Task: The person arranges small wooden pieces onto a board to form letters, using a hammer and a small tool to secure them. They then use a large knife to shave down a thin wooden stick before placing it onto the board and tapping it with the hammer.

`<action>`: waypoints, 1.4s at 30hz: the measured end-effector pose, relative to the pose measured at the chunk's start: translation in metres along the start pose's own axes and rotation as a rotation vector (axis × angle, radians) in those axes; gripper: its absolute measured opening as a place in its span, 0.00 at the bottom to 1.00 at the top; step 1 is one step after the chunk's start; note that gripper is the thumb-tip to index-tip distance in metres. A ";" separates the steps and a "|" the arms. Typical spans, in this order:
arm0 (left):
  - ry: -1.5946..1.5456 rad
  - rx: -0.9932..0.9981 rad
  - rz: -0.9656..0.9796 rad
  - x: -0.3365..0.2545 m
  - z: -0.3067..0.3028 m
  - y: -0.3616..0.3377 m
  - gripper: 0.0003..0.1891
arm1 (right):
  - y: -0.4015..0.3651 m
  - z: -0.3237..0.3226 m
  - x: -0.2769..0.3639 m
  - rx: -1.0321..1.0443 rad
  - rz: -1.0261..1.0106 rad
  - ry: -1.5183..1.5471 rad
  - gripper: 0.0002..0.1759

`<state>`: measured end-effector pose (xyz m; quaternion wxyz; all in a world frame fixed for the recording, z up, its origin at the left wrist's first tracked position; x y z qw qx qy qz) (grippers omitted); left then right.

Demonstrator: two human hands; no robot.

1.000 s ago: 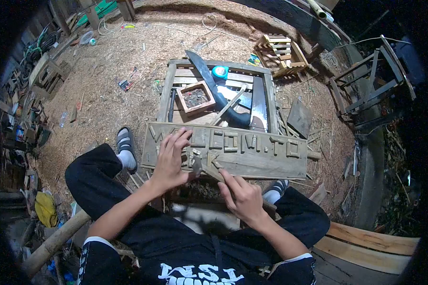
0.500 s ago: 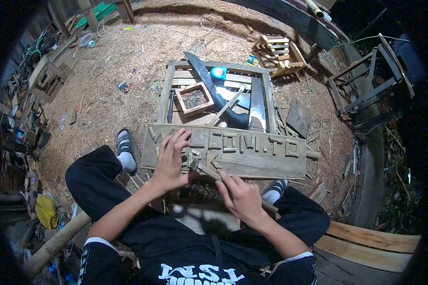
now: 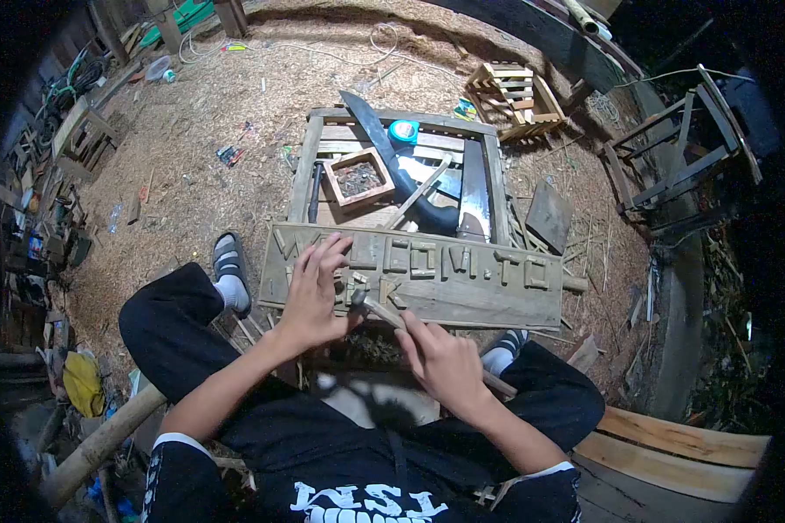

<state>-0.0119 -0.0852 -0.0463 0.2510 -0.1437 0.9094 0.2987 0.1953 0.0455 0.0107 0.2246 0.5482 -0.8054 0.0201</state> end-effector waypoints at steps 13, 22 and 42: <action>0.006 -0.003 -0.014 0.000 0.002 -0.001 0.41 | 0.008 -0.011 0.002 -0.112 -0.034 0.161 0.18; 0.006 0.013 -0.016 -0.002 -0.002 0.000 0.41 | 0.004 -0.001 0.000 -0.145 -0.057 0.158 0.19; 0.051 0.051 0.018 -0.001 -0.005 0.000 0.39 | 0.005 -0.002 -0.006 0.070 0.111 0.104 0.16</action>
Point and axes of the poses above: each hand's wrist, its own y-axis towards the middle knuckle, its own z-axis out of the palm, x = y × z, the point moved 1 cm from there along y, towards the middle knuckle, and after that the axes turned 6 degrees about -x, right-handed, at the moved point
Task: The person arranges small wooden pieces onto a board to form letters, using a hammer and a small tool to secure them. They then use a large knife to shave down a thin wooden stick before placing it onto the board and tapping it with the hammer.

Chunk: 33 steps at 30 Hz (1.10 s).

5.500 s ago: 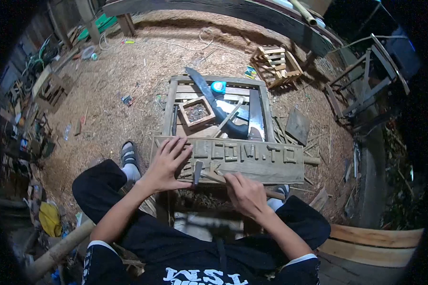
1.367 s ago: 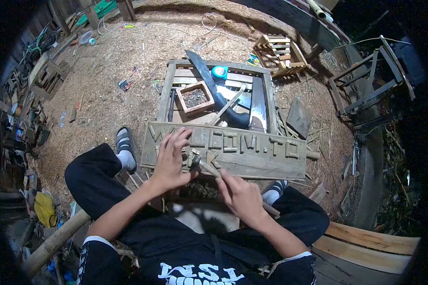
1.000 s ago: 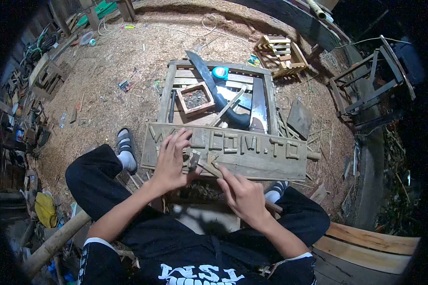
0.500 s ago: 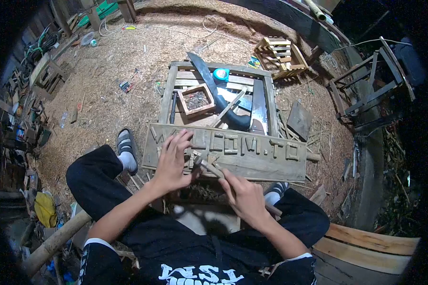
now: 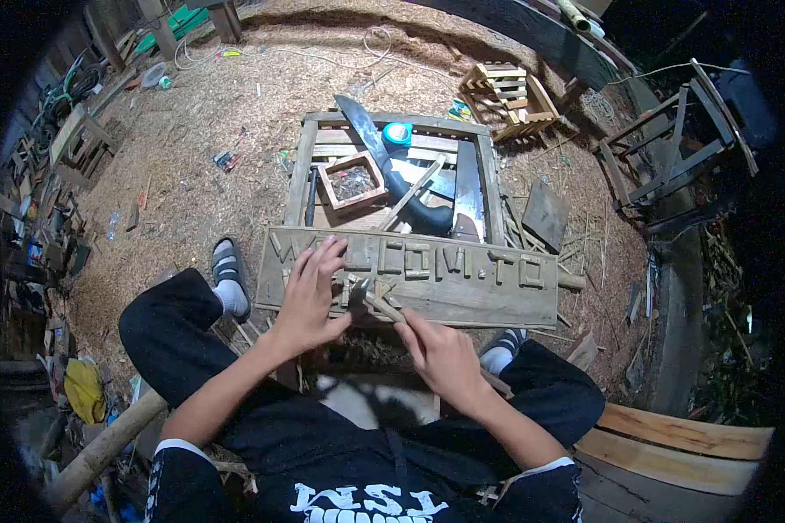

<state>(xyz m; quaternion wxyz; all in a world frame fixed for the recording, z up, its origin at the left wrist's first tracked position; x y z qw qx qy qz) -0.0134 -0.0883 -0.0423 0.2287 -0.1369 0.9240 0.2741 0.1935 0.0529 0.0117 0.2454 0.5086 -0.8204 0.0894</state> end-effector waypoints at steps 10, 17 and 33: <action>-0.015 0.019 -0.001 0.001 -0.003 0.002 0.42 | 0.001 -0.011 0.015 -0.073 -0.078 0.033 0.16; -0.021 0.009 0.004 -0.001 -0.003 0.001 0.40 | 0.000 0.001 -0.002 -0.038 -0.027 0.161 0.16; -0.007 0.057 0.011 0.003 -0.005 0.002 0.42 | -0.002 0.000 0.000 -0.074 -0.100 -0.004 0.17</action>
Point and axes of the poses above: each hand's wrist, its own y-axis towards the middle knuckle, its own z-axis out of the palm, x = y × z, the point moved 1 cm from there along y, towards the middle knuckle, and after that the axes turned 6 degrees about -x, right-handed, at the moved point
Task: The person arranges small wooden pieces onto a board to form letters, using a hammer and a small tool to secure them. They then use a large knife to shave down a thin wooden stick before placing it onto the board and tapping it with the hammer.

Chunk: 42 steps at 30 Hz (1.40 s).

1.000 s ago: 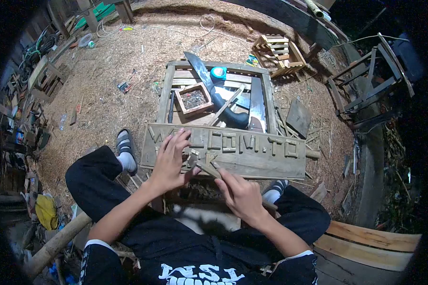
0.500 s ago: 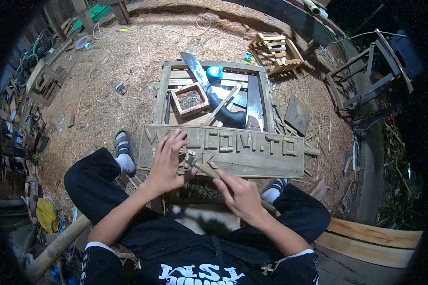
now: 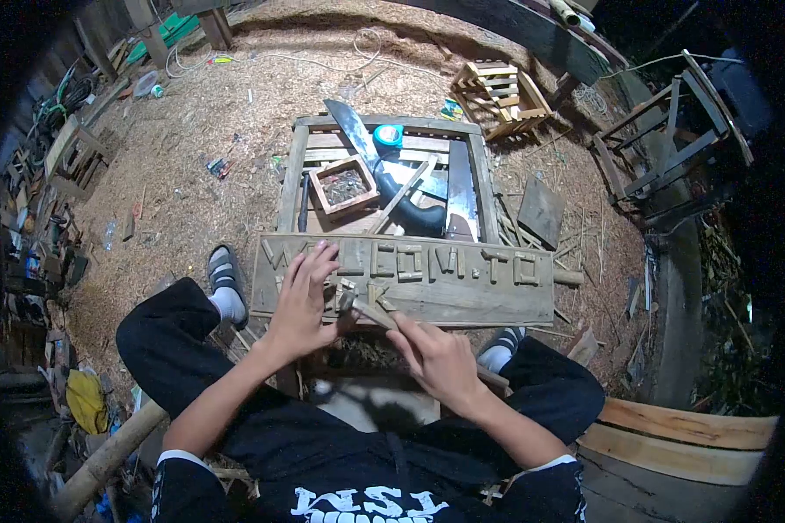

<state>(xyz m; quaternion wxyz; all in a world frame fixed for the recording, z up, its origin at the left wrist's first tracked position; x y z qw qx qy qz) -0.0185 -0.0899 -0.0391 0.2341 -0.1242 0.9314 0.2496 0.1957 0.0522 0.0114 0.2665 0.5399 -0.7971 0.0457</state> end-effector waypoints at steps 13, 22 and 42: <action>-0.013 -0.044 0.004 -0.001 0.004 -0.002 0.48 | -0.003 0.005 0.005 -0.233 -0.056 0.238 0.21; -0.108 0.053 0.001 0.009 -0.011 -0.001 0.55 | 0.010 -0.020 0.005 -0.181 0.066 0.237 0.19; 0.137 0.023 0.008 0.031 -0.017 -0.003 0.71 | -0.004 0.003 0.002 -0.040 -0.047 0.063 0.20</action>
Point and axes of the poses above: each hand's wrist, its own y-axis towards the middle knuckle, its own z-axis out of the palm, x = y × z, the point moved 1 cm from there along y, towards the middle knuckle, and after that the axes turned 6 degrees about -x, right-handed, at the moved point
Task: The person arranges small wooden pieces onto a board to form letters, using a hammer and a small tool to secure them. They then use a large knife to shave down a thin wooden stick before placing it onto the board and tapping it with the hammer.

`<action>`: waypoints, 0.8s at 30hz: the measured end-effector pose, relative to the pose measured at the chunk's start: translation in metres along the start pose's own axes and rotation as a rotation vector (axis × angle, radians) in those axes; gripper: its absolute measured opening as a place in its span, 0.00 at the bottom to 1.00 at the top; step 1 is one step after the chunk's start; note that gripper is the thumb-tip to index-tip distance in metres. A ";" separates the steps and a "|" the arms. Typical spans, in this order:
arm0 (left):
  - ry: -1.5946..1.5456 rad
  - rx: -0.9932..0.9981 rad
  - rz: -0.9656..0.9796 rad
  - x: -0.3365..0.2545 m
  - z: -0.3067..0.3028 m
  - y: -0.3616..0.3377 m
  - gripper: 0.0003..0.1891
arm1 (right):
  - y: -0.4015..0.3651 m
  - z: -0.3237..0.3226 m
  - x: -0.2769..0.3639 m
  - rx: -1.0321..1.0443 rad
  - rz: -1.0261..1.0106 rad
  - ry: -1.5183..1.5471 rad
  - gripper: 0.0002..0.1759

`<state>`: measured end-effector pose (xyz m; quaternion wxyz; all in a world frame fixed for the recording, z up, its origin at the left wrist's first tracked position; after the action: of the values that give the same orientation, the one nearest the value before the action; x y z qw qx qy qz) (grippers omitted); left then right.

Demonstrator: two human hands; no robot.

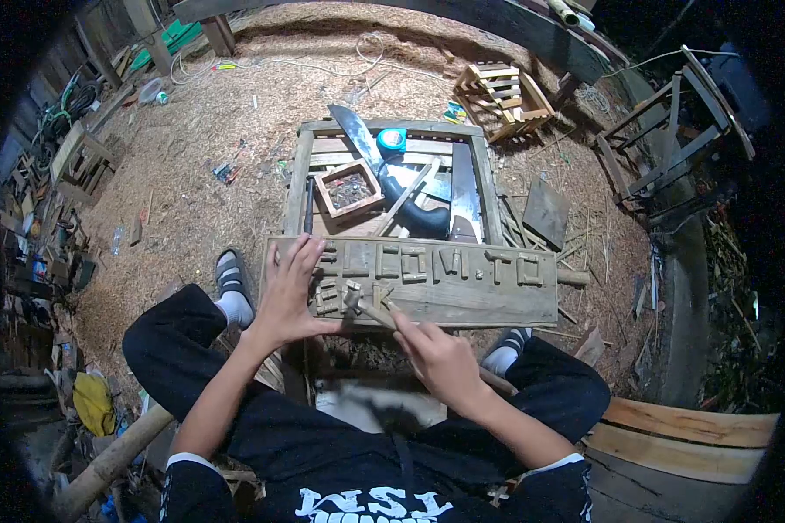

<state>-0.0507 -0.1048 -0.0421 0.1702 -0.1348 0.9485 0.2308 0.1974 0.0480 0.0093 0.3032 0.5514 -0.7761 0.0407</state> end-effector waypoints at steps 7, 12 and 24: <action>-0.007 -0.012 -0.007 0.002 0.004 -0.002 0.73 | 0.004 0.002 -0.003 0.011 0.006 0.005 0.22; -0.031 -0.039 -0.017 0.001 0.006 -0.002 0.74 | 0.006 -0.005 -0.001 -0.142 -0.023 0.111 0.21; -0.006 -0.050 0.004 0.002 0.010 -0.003 0.75 | 0.006 -0.002 0.001 -0.120 0.008 0.101 0.19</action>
<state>-0.0487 -0.1026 -0.0518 0.1689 -0.1367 0.9421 0.2553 0.1929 0.0505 0.0131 0.3743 0.5263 -0.7631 0.0228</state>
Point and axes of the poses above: each hand's wrist, its own y-axis towards the middle knuckle, its own z-axis out of the palm, x = y × z, the point moved 1 cm from there along y, towards the middle knuckle, and after that the axes turned 6 degrees about -x, right-handed, at the moved point
